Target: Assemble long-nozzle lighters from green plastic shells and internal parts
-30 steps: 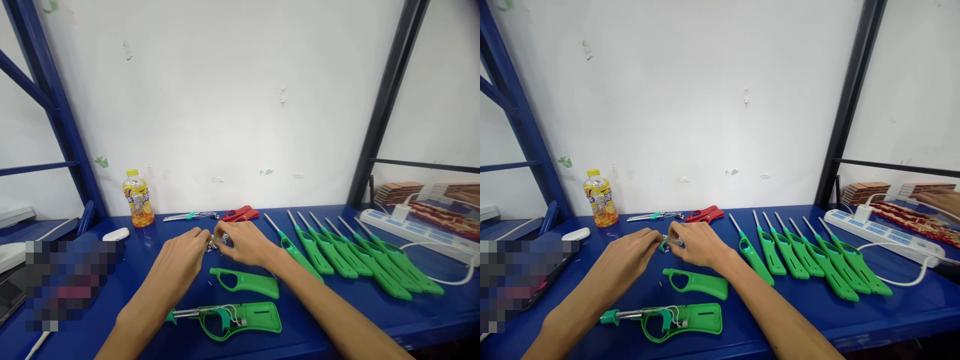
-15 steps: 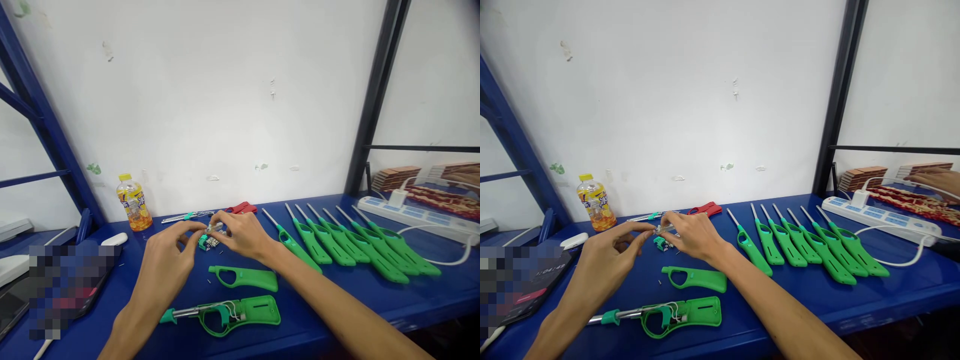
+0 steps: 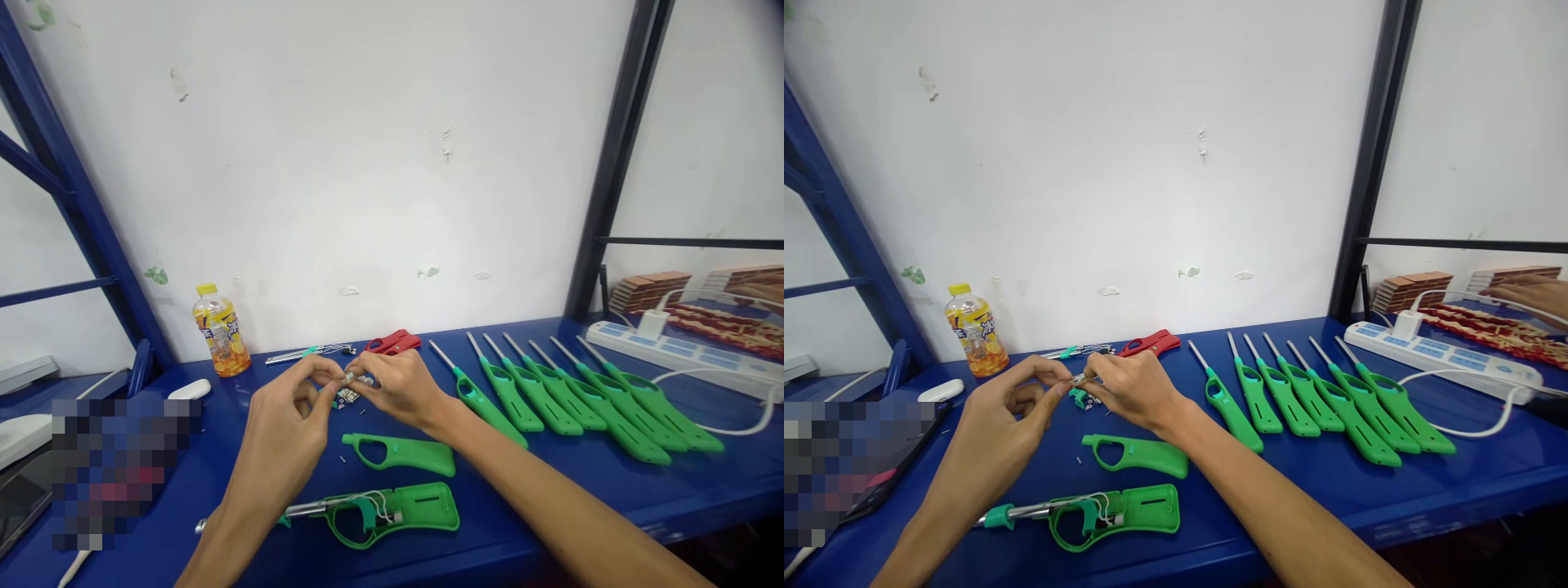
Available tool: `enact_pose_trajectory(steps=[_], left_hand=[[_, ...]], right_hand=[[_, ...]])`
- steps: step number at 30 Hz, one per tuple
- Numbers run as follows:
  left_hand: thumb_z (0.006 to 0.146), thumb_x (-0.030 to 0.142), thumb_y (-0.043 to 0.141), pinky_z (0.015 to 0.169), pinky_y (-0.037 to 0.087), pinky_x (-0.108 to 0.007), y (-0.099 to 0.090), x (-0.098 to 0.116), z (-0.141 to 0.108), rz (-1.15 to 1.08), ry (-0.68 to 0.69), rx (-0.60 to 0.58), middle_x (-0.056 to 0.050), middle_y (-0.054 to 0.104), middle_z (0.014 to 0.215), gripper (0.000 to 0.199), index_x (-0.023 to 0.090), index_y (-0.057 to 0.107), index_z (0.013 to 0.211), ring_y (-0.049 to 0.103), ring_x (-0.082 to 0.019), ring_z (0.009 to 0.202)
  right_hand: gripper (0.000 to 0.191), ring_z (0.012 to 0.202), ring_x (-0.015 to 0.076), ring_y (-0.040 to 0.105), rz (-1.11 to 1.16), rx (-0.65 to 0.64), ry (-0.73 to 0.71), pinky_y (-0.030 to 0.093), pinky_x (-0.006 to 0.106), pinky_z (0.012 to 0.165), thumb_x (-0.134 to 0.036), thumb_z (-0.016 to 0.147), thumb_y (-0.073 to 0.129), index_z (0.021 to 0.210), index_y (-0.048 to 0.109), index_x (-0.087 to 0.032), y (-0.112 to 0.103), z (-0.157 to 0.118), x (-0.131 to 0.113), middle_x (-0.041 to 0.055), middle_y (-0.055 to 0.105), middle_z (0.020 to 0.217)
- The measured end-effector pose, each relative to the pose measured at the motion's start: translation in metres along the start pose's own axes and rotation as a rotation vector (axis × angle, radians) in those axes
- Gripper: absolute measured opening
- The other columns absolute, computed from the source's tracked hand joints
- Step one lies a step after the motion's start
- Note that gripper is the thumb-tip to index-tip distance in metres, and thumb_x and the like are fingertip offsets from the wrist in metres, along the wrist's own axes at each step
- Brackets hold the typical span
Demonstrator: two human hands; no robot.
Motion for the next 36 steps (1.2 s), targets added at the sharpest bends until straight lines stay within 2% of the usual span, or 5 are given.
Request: enact_pose_trajectory(steps=[12,21,27,32,36], left_hand=[[0.091,0.041,0.056,0.048,0.029,-0.024,0.005,-0.005,-0.002,-0.043,-0.059,0.003,0.007,0.046,0.060,0.038,0.028,0.027,0.071,0.038,-0.012,0.051],[0.090,0.042,0.057,0.048,0.033,-0.024,0.005,-0.009,-0.002,-0.074,-0.078,-0.009,0.007,0.046,0.054,0.038,0.028,0.030,0.068,0.044,-0.013,0.049],[0.096,0.042,0.058,0.045,0.038,-0.025,-0.012,-0.001,0.002,0.010,-0.097,0.020,0.006,0.065,0.067,0.016,0.026,0.056,0.100,0.055,-0.014,0.043],[0.104,0.033,0.048,0.067,0.055,-0.033,-0.006,0.008,-0.018,0.322,0.142,-0.114,-0.002,0.077,0.092,0.023,0.026,0.067,0.115,0.074,-0.023,0.077],[0.109,0.024,0.051,0.087,0.060,-0.032,0.011,0.008,-0.071,0.300,0.403,-0.190,-0.002,0.076,0.109,0.021,0.028,0.069,0.119,0.074,-0.021,0.098]], right_hand=[[0.039,0.056,0.0125,0.057,-0.100,0.015,-0.075,0.029,0.033,0.052,-0.038,0.116,0.041,0.092,0.066,-0.022,0.001,-0.004,-0.011,0.0033,0.077,0.083],[0.031,0.054,0.0131,0.055,-0.079,0.026,-0.049,0.026,0.033,0.052,-0.036,0.113,0.049,0.090,0.066,-0.023,-0.001,-0.003,-0.012,0.0016,0.076,0.078],[0.021,0.071,0.0184,0.065,-0.003,0.179,0.112,0.038,0.032,0.063,-0.040,0.107,0.059,0.095,0.064,-0.024,-0.045,0.009,0.000,0.0028,0.075,0.081],[0.010,0.090,0.0193,0.068,0.129,0.329,0.289,0.049,0.031,0.078,-0.029,0.109,0.052,0.111,0.058,-0.021,-0.095,-0.012,-0.007,0.0059,0.074,0.100],[0.016,0.060,0.0136,0.055,0.383,0.151,0.499,0.040,0.027,0.059,-0.027,0.110,0.048,0.110,0.064,-0.023,-0.086,-0.057,-0.019,-0.0022,0.067,0.080]])
Point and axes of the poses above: each hand's wrist, its own z-axis towards the middle knuckle, its own y-axis out of the palm, x = y × z, the point moved 8 cm from there along z, towards the middle knuckle
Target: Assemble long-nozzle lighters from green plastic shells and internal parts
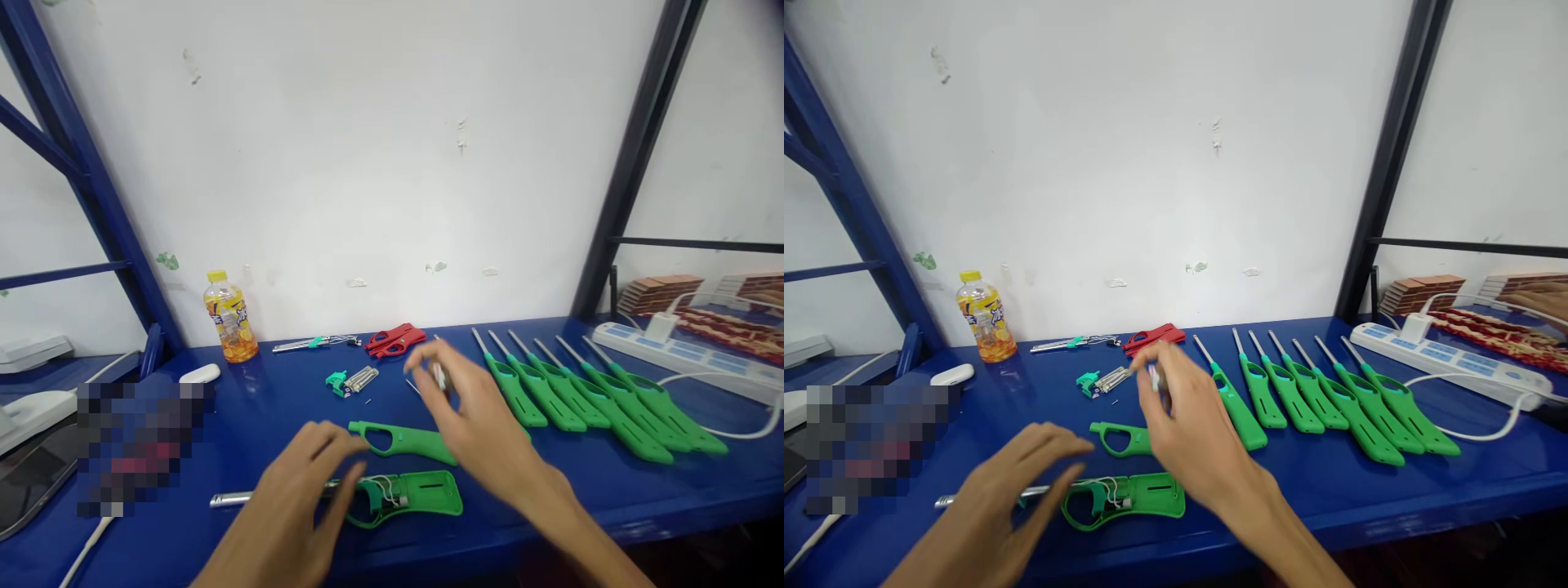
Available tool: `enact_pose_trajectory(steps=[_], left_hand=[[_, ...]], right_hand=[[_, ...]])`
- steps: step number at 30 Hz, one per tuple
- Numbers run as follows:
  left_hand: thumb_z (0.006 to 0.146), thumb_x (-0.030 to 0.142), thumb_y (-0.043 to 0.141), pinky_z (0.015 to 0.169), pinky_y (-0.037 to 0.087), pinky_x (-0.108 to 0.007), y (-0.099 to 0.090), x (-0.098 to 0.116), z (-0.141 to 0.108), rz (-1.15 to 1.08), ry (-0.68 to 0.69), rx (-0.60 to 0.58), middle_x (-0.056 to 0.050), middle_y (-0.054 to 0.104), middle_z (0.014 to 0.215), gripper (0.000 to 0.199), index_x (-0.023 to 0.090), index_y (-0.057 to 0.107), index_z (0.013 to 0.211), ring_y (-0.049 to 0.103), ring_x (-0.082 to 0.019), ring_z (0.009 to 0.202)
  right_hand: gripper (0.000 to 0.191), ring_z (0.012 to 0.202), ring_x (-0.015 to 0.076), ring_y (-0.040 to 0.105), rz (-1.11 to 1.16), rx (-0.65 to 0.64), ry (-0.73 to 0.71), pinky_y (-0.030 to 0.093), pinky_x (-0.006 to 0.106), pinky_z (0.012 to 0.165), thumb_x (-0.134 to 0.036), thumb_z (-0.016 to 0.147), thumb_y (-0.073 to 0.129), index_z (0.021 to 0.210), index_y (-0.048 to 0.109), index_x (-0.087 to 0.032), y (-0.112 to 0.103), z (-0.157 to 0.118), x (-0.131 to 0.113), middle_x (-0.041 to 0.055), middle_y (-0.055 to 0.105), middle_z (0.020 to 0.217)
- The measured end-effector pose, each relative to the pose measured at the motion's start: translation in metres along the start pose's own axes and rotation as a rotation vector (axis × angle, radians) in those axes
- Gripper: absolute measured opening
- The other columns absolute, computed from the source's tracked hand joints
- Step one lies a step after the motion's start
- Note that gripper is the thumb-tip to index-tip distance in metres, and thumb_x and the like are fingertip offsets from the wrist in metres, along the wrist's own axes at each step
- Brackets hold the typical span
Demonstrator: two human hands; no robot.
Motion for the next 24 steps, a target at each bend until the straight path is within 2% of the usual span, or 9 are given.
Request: enact_pose_trajectory(steps=[2,4,7,11,14,17,21,24], left_hand=[[0.108,0.025,0.057,0.094,0.061,-0.033,0.008,0.007,-0.019,0.040,0.065,0.016,-0.003,0.074,0.119,0.023,0.030,0.067,0.128,0.071,-0.023,0.108],[0.107,0.028,0.060,0.095,0.062,-0.036,0.017,0.008,-0.031,0.073,0.093,-0.007,-0.004,0.072,0.123,0.027,0.032,0.065,0.134,0.069,-0.025,0.112],[0.105,0.028,0.065,0.093,0.063,-0.039,0.029,0.002,-0.038,0.078,0.085,-0.035,-0.004,0.071,0.123,0.033,0.032,0.063,0.138,0.069,-0.026,0.110],[0.105,0.024,0.066,0.093,0.063,-0.040,0.042,-0.005,-0.042,0.021,0.051,-0.080,-0.005,0.069,0.119,0.031,0.031,0.065,0.135,0.068,-0.025,0.106],[0.106,0.022,0.064,0.094,0.063,-0.043,0.045,-0.004,-0.043,-0.002,0.028,-0.109,-0.006,0.067,0.119,0.030,0.030,0.066,0.135,0.067,-0.026,0.106],[0.105,0.020,0.062,0.091,0.064,-0.043,0.044,0.000,-0.042,0.000,0.023,-0.120,-0.007,0.066,0.116,0.030,0.028,0.066,0.133,0.066,-0.026,0.104],[0.106,0.017,0.058,0.093,0.064,-0.042,0.043,0.003,-0.041,-0.029,0.023,-0.150,-0.006,0.065,0.113,0.028,0.026,0.066,0.131,0.067,-0.024,0.098],[0.108,0.019,0.055,0.091,0.064,-0.040,0.044,0.003,-0.042,-0.029,0.020,-0.147,-0.005,0.066,0.112,0.024,0.026,0.064,0.129,0.069,-0.023,0.096]], right_hand=[[0.015,0.057,0.0139,0.056,-0.044,-0.208,0.041,0.035,0.027,0.056,-0.027,0.109,0.053,0.109,0.068,-0.025,0.018,-0.023,0.007,-0.0041,0.067,0.075],[0.014,0.066,0.0163,0.066,-0.137,-0.370,-0.008,0.035,0.027,0.061,-0.024,0.106,0.060,0.110,0.072,-0.028,0.033,-0.039,0.011,-0.0034,0.075,0.081],[0.018,0.077,0.0196,0.073,-0.298,-0.469,-0.142,0.033,0.029,0.065,-0.019,0.103,0.066,0.113,0.076,-0.031,0.044,-0.050,0.016,-0.0021,0.080,0.091],[0.015,0.066,0.0168,0.069,-0.421,-0.548,-0.280,0.025,0.032,0.058,-0.019,0.102,0.070,0.108,0.077,-0.031,0.054,-0.055,0.020,-0.0042,0.074,0.080],[0.019,0.058,0.0157,0.062,-0.525,-0.575,-0.378,0.020,0.035,0.053,-0.009,0.096,0.071,0.097,0.074,-0.028,0.062,-0.059,0.019,-0.0057,0.067,0.071],[0.023,0.055,0.0163,0.059,-0.617,-0.533,-0.546,0.019,0.036,0.051,0.000,0.088,0.071,0.088,0.066,-0.023,0.069,-0.064,0.010,-0.0053,0.066,0.071],[0.021,0.051,0.0175,0.056,-0.689,-0.434,-0.741,0.020,0.037,0.049,-0.001,0.092,0.065,0.087,0.060,-0.021,0.073,-0.069,-0.003,-0.0040,0.063,0.068],[0.020,0.052,0.0176,0.057,-0.712,-0.403,-0.781,0.020,0.037,0.049,-0.001,0.096,0.057,0.091,0.059,-0.020,0.073,-0.066,-0.006,-0.0036,0.063,0.068]])
Point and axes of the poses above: each hand's wrist, its own z-axis towards the middle knuckle, its own y-axis out of the palm, x = y × z, the point moved 8 cm from there along z, towards the middle knuckle
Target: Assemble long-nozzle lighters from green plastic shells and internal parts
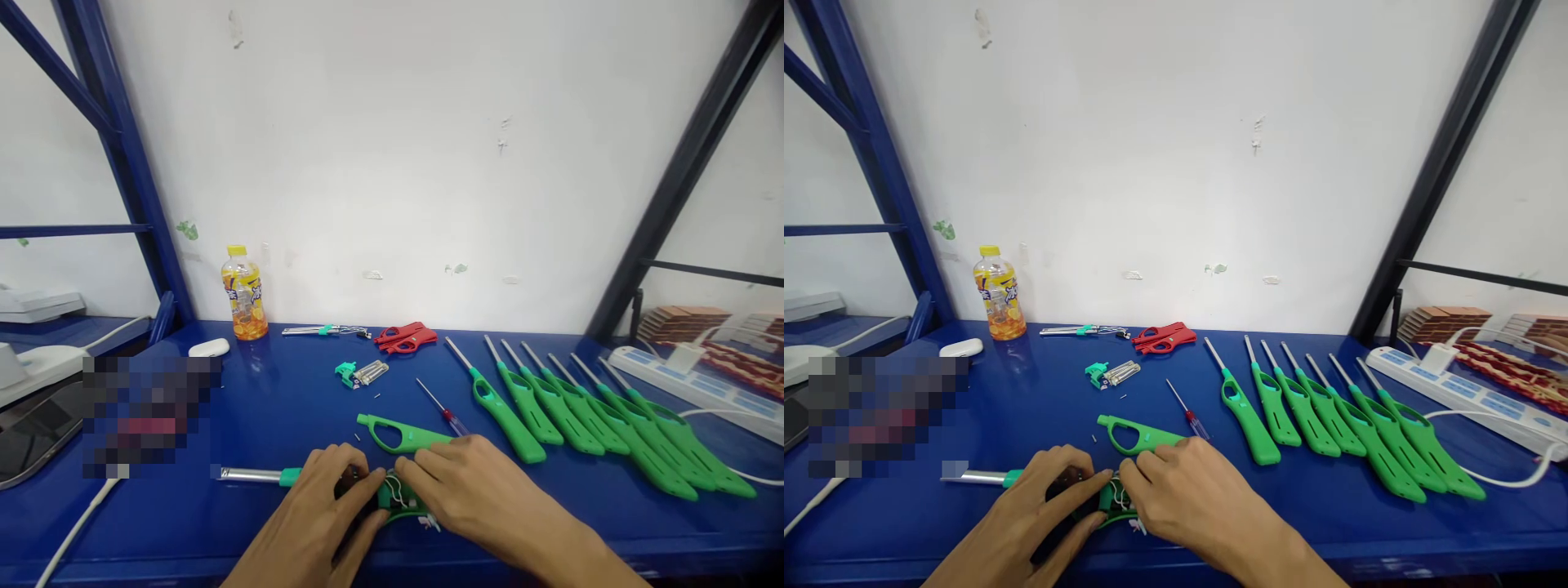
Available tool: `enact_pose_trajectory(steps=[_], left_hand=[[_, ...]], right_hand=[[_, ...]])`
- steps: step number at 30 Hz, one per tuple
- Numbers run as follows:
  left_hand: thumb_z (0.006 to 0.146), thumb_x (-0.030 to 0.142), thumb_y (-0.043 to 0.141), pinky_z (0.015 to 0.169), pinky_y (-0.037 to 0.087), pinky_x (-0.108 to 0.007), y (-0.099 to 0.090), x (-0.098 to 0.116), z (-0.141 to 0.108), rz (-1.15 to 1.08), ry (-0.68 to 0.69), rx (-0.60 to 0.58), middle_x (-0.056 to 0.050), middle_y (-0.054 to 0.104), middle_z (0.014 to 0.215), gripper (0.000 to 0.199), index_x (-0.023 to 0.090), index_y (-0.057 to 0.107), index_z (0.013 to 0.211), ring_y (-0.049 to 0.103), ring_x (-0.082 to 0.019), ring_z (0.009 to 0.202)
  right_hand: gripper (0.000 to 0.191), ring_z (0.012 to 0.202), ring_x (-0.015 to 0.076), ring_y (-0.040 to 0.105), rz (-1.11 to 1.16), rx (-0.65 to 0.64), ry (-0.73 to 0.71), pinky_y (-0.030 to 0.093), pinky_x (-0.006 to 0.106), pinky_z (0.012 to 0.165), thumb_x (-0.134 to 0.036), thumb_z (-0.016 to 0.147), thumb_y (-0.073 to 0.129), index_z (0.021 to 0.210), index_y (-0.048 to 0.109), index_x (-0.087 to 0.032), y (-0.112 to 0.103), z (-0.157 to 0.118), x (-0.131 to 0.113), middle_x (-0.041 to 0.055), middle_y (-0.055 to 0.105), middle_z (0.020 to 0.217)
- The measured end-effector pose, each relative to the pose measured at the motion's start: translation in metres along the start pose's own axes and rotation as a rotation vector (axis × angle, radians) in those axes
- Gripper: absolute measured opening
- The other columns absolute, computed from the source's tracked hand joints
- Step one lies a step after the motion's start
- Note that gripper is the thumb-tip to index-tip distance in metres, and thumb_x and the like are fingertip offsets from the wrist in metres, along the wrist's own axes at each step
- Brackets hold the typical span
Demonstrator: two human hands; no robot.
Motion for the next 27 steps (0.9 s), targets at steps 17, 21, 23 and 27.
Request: enact_pose_trajectory(steps=[17,21,23,27], left_hand=[[0.109,0.014,0.046,0.072,0.052,-0.038,0.006,-0.008,0.020,-0.018,-0.099,0.060,-0.002,0.067,0.093,0.025,0.025,0.066,0.100,0.066,-0.025,0.079],[0.110,0.012,0.044,0.074,0.050,-0.036,0.002,-0.004,0.017,-0.002,-0.059,0.109,-0.003,0.068,0.099,0.026,0.025,0.066,0.106,0.065,-0.024,0.081],[0.110,0.009,0.043,0.077,0.050,-0.036,0.001,-0.002,0.016,-0.009,-0.021,0.136,-0.003,0.070,0.104,0.027,0.024,0.065,0.110,0.065,-0.024,0.086],[0.107,0.004,0.043,0.079,0.050,-0.036,0.003,0.001,0.016,-0.022,0.064,0.141,-0.002,0.073,0.100,0.031,0.024,0.064,0.116,0.065,-0.023,0.085]], right_hand=[[0.027,0.101,0.0237,0.077,0.461,-0.125,0.543,0.055,0.033,0.081,-0.041,0.107,0.063,0.133,0.059,-0.035,-0.003,-0.017,0.023,0.0006,0.074,0.127],[0.047,0.120,0.0301,0.075,0.331,-0.043,0.548,0.065,0.034,0.085,-0.051,0.110,0.052,0.153,0.050,-0.033,-0.022,-0.029,0.021,0.0106,0.065,0.146],[0.048,0.109,0.0269,0.079,0.331,0.019,0.490,0.066,0.030,0.079,-0.042,0.113,0.047,0.158,0.046,-0.028,-0.022,-0.031,0.016,0.0134,0.067,0.141],[0.050,0.082,0.0168,0.077,0.489,0.057,0.461,0.065,0.023,0.076,-0.023,0.112,0.042,0.162,0.042,-0.026,-0.007,-0.031,0.015,0.0091,0.070,0.117]])
Point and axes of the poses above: each hand's wrist, its own z-axis towards the middle knuckle, its own y-axis out of the palm, x = y × z, the point moved 8 cm from there along z, towards the middle knuckle
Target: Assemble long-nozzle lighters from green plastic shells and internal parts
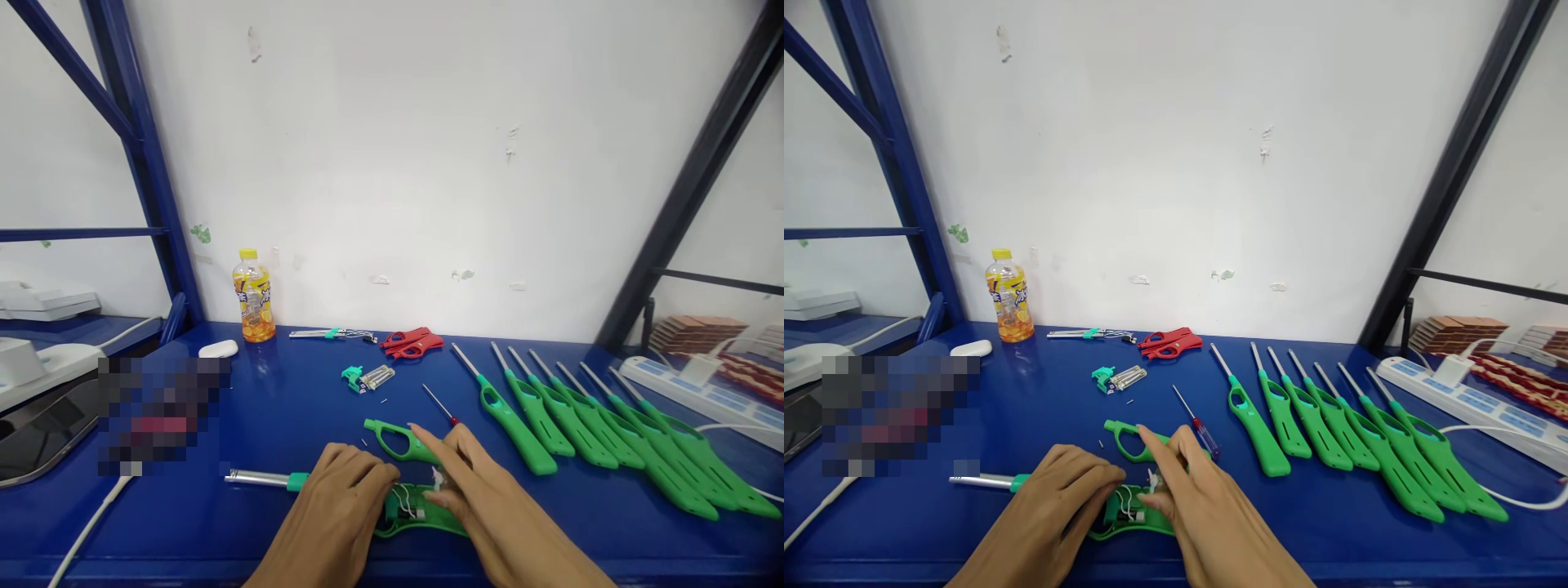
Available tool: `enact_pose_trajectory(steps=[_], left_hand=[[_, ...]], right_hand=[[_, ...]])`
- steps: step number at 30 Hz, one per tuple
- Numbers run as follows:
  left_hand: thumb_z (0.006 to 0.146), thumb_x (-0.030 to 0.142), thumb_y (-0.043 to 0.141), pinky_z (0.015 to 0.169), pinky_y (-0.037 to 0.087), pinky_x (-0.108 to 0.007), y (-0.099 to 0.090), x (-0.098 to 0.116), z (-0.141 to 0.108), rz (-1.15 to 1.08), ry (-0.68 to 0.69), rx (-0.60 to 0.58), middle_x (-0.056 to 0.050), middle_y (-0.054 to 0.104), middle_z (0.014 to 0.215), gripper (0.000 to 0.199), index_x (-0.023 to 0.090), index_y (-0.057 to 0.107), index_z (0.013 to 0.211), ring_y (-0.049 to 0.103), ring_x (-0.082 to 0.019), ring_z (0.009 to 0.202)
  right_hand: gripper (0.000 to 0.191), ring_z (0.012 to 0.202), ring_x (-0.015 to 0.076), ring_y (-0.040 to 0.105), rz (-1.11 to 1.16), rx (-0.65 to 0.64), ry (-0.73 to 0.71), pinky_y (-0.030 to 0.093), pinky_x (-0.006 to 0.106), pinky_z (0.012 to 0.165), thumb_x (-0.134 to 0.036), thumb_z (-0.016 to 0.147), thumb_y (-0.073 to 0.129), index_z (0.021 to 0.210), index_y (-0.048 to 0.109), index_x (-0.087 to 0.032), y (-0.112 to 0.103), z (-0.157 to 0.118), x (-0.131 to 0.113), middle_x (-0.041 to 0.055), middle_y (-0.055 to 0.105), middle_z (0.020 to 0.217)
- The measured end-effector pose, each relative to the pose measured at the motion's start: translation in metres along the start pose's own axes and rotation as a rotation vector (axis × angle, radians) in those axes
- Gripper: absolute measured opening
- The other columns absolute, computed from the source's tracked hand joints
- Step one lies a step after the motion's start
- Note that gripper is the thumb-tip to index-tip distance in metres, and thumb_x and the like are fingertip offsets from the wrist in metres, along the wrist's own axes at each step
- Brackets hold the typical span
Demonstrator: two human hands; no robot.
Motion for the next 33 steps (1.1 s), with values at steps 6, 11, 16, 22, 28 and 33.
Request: enact_pose_trajectory(steps=[6,11,16,22,28,33], left_hand=[[0.106,0.001,0.044,0.076,0.051,-0.037,0.000,0.001,-0.003,0.050,-0.001,-0.007,-0.002,0.074,0.102,0.036,0.023,0.063,0.127,0.067,-0.024,0.083],[0.107,0.002,0.042,0.072,0.050,-0.036,0.000,0.004,-0.003,0.058,0.013,-0.018,-0.002,0.071,0.096,0.034,0.022,0.065,0.122,0.065,-0.023,0.079],[0.108,0.004,0.041,0.070,0.048,-0.033,-0.002,0.007,-0.002,0.081,0.035,-0.008,-0.002,0.069,0.091,0.032,0.021,0.065,0.120,0.063,-0.021,0.077],[0.110,0.006,0.038,0.071,0.048,-0.033,-0.004,0.009,-0.001,0.094,0.037,-0.005,-0.002,0.069,0.091,0.032,0.022,0.065,0.117,0.063,-0.021,0.076],[0.112,0.007,0.035,0.072,0.048,-0.033,-0.004,0.011,-0.001,0.125,0.056,-0.003,-0.002,0.070,0.092,0.032,0.021,0.063,0.114,0.063,-0.021,0.077],[0.110,0.005,0.036,0.073,0.049,-0.036,0.000,0.009,-0.003,0.130,0.023,-0.034,-0.002,0.069,0.091,0.032,0.022,0.063,0.111,0.063,-0.023,0.077]], right_hand=[[0.017,0.084,0.0175,0.074,0.172,0.133,0.057,0.060,0.026,0.077,-0.039,0.111,0.059,0.121,0.069,-0.029,0.006,0.003,0.008,0.0004,0.072,0.098],[0.029,0.084,0.0186,0.076,0.145,0.179,0.014,0.057,0.028,0.071,-0.046,0.113,0.051,0.109,0.070,-0.025,0.006,0.002,0.001,0.0011,0.076,0.096],[0.028,0.088,0.0185,0.077,0.114,0.198,-0.026,0.058,0.028,0.075,-0.044,0.114,0.050,0.111,0.070,-0.024,0.003,0.003,-0.003,0.0008,0.077,0.097],[0.030,0.087,0.0190,0.077,0.091,0.180,-0.031,0.059,0.029,0.074,-0.043,0.115,0.047,0.112,0.070,-0.024,0.005,0.005,-0.005,0.0016,0.076,0.097],[0.027,0.090,0.0203,0.075,0.057,0.179,-0.053,0.061,0.030,0.078,-0.036,0.115,0.046,0.120,0.070,-0.023,0.006,0.003,-0.004,0.0056,0.075,0.103],[0.033,0.100,0.0225,0.074,0.019,0.108,-0.068,0.064,0.032,0.085,-0.022,0.114,0.047,0.143,0.062,-0.023,0.010,0.000,-0.005,0.0092,0.073,0.114]])
Point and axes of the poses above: each hand's wrist, its own z-axis towards the middle knuckle, its own y-axis out of the palm, x = y × z, the point moved 8 cm from there along z, towards the middle knuckle
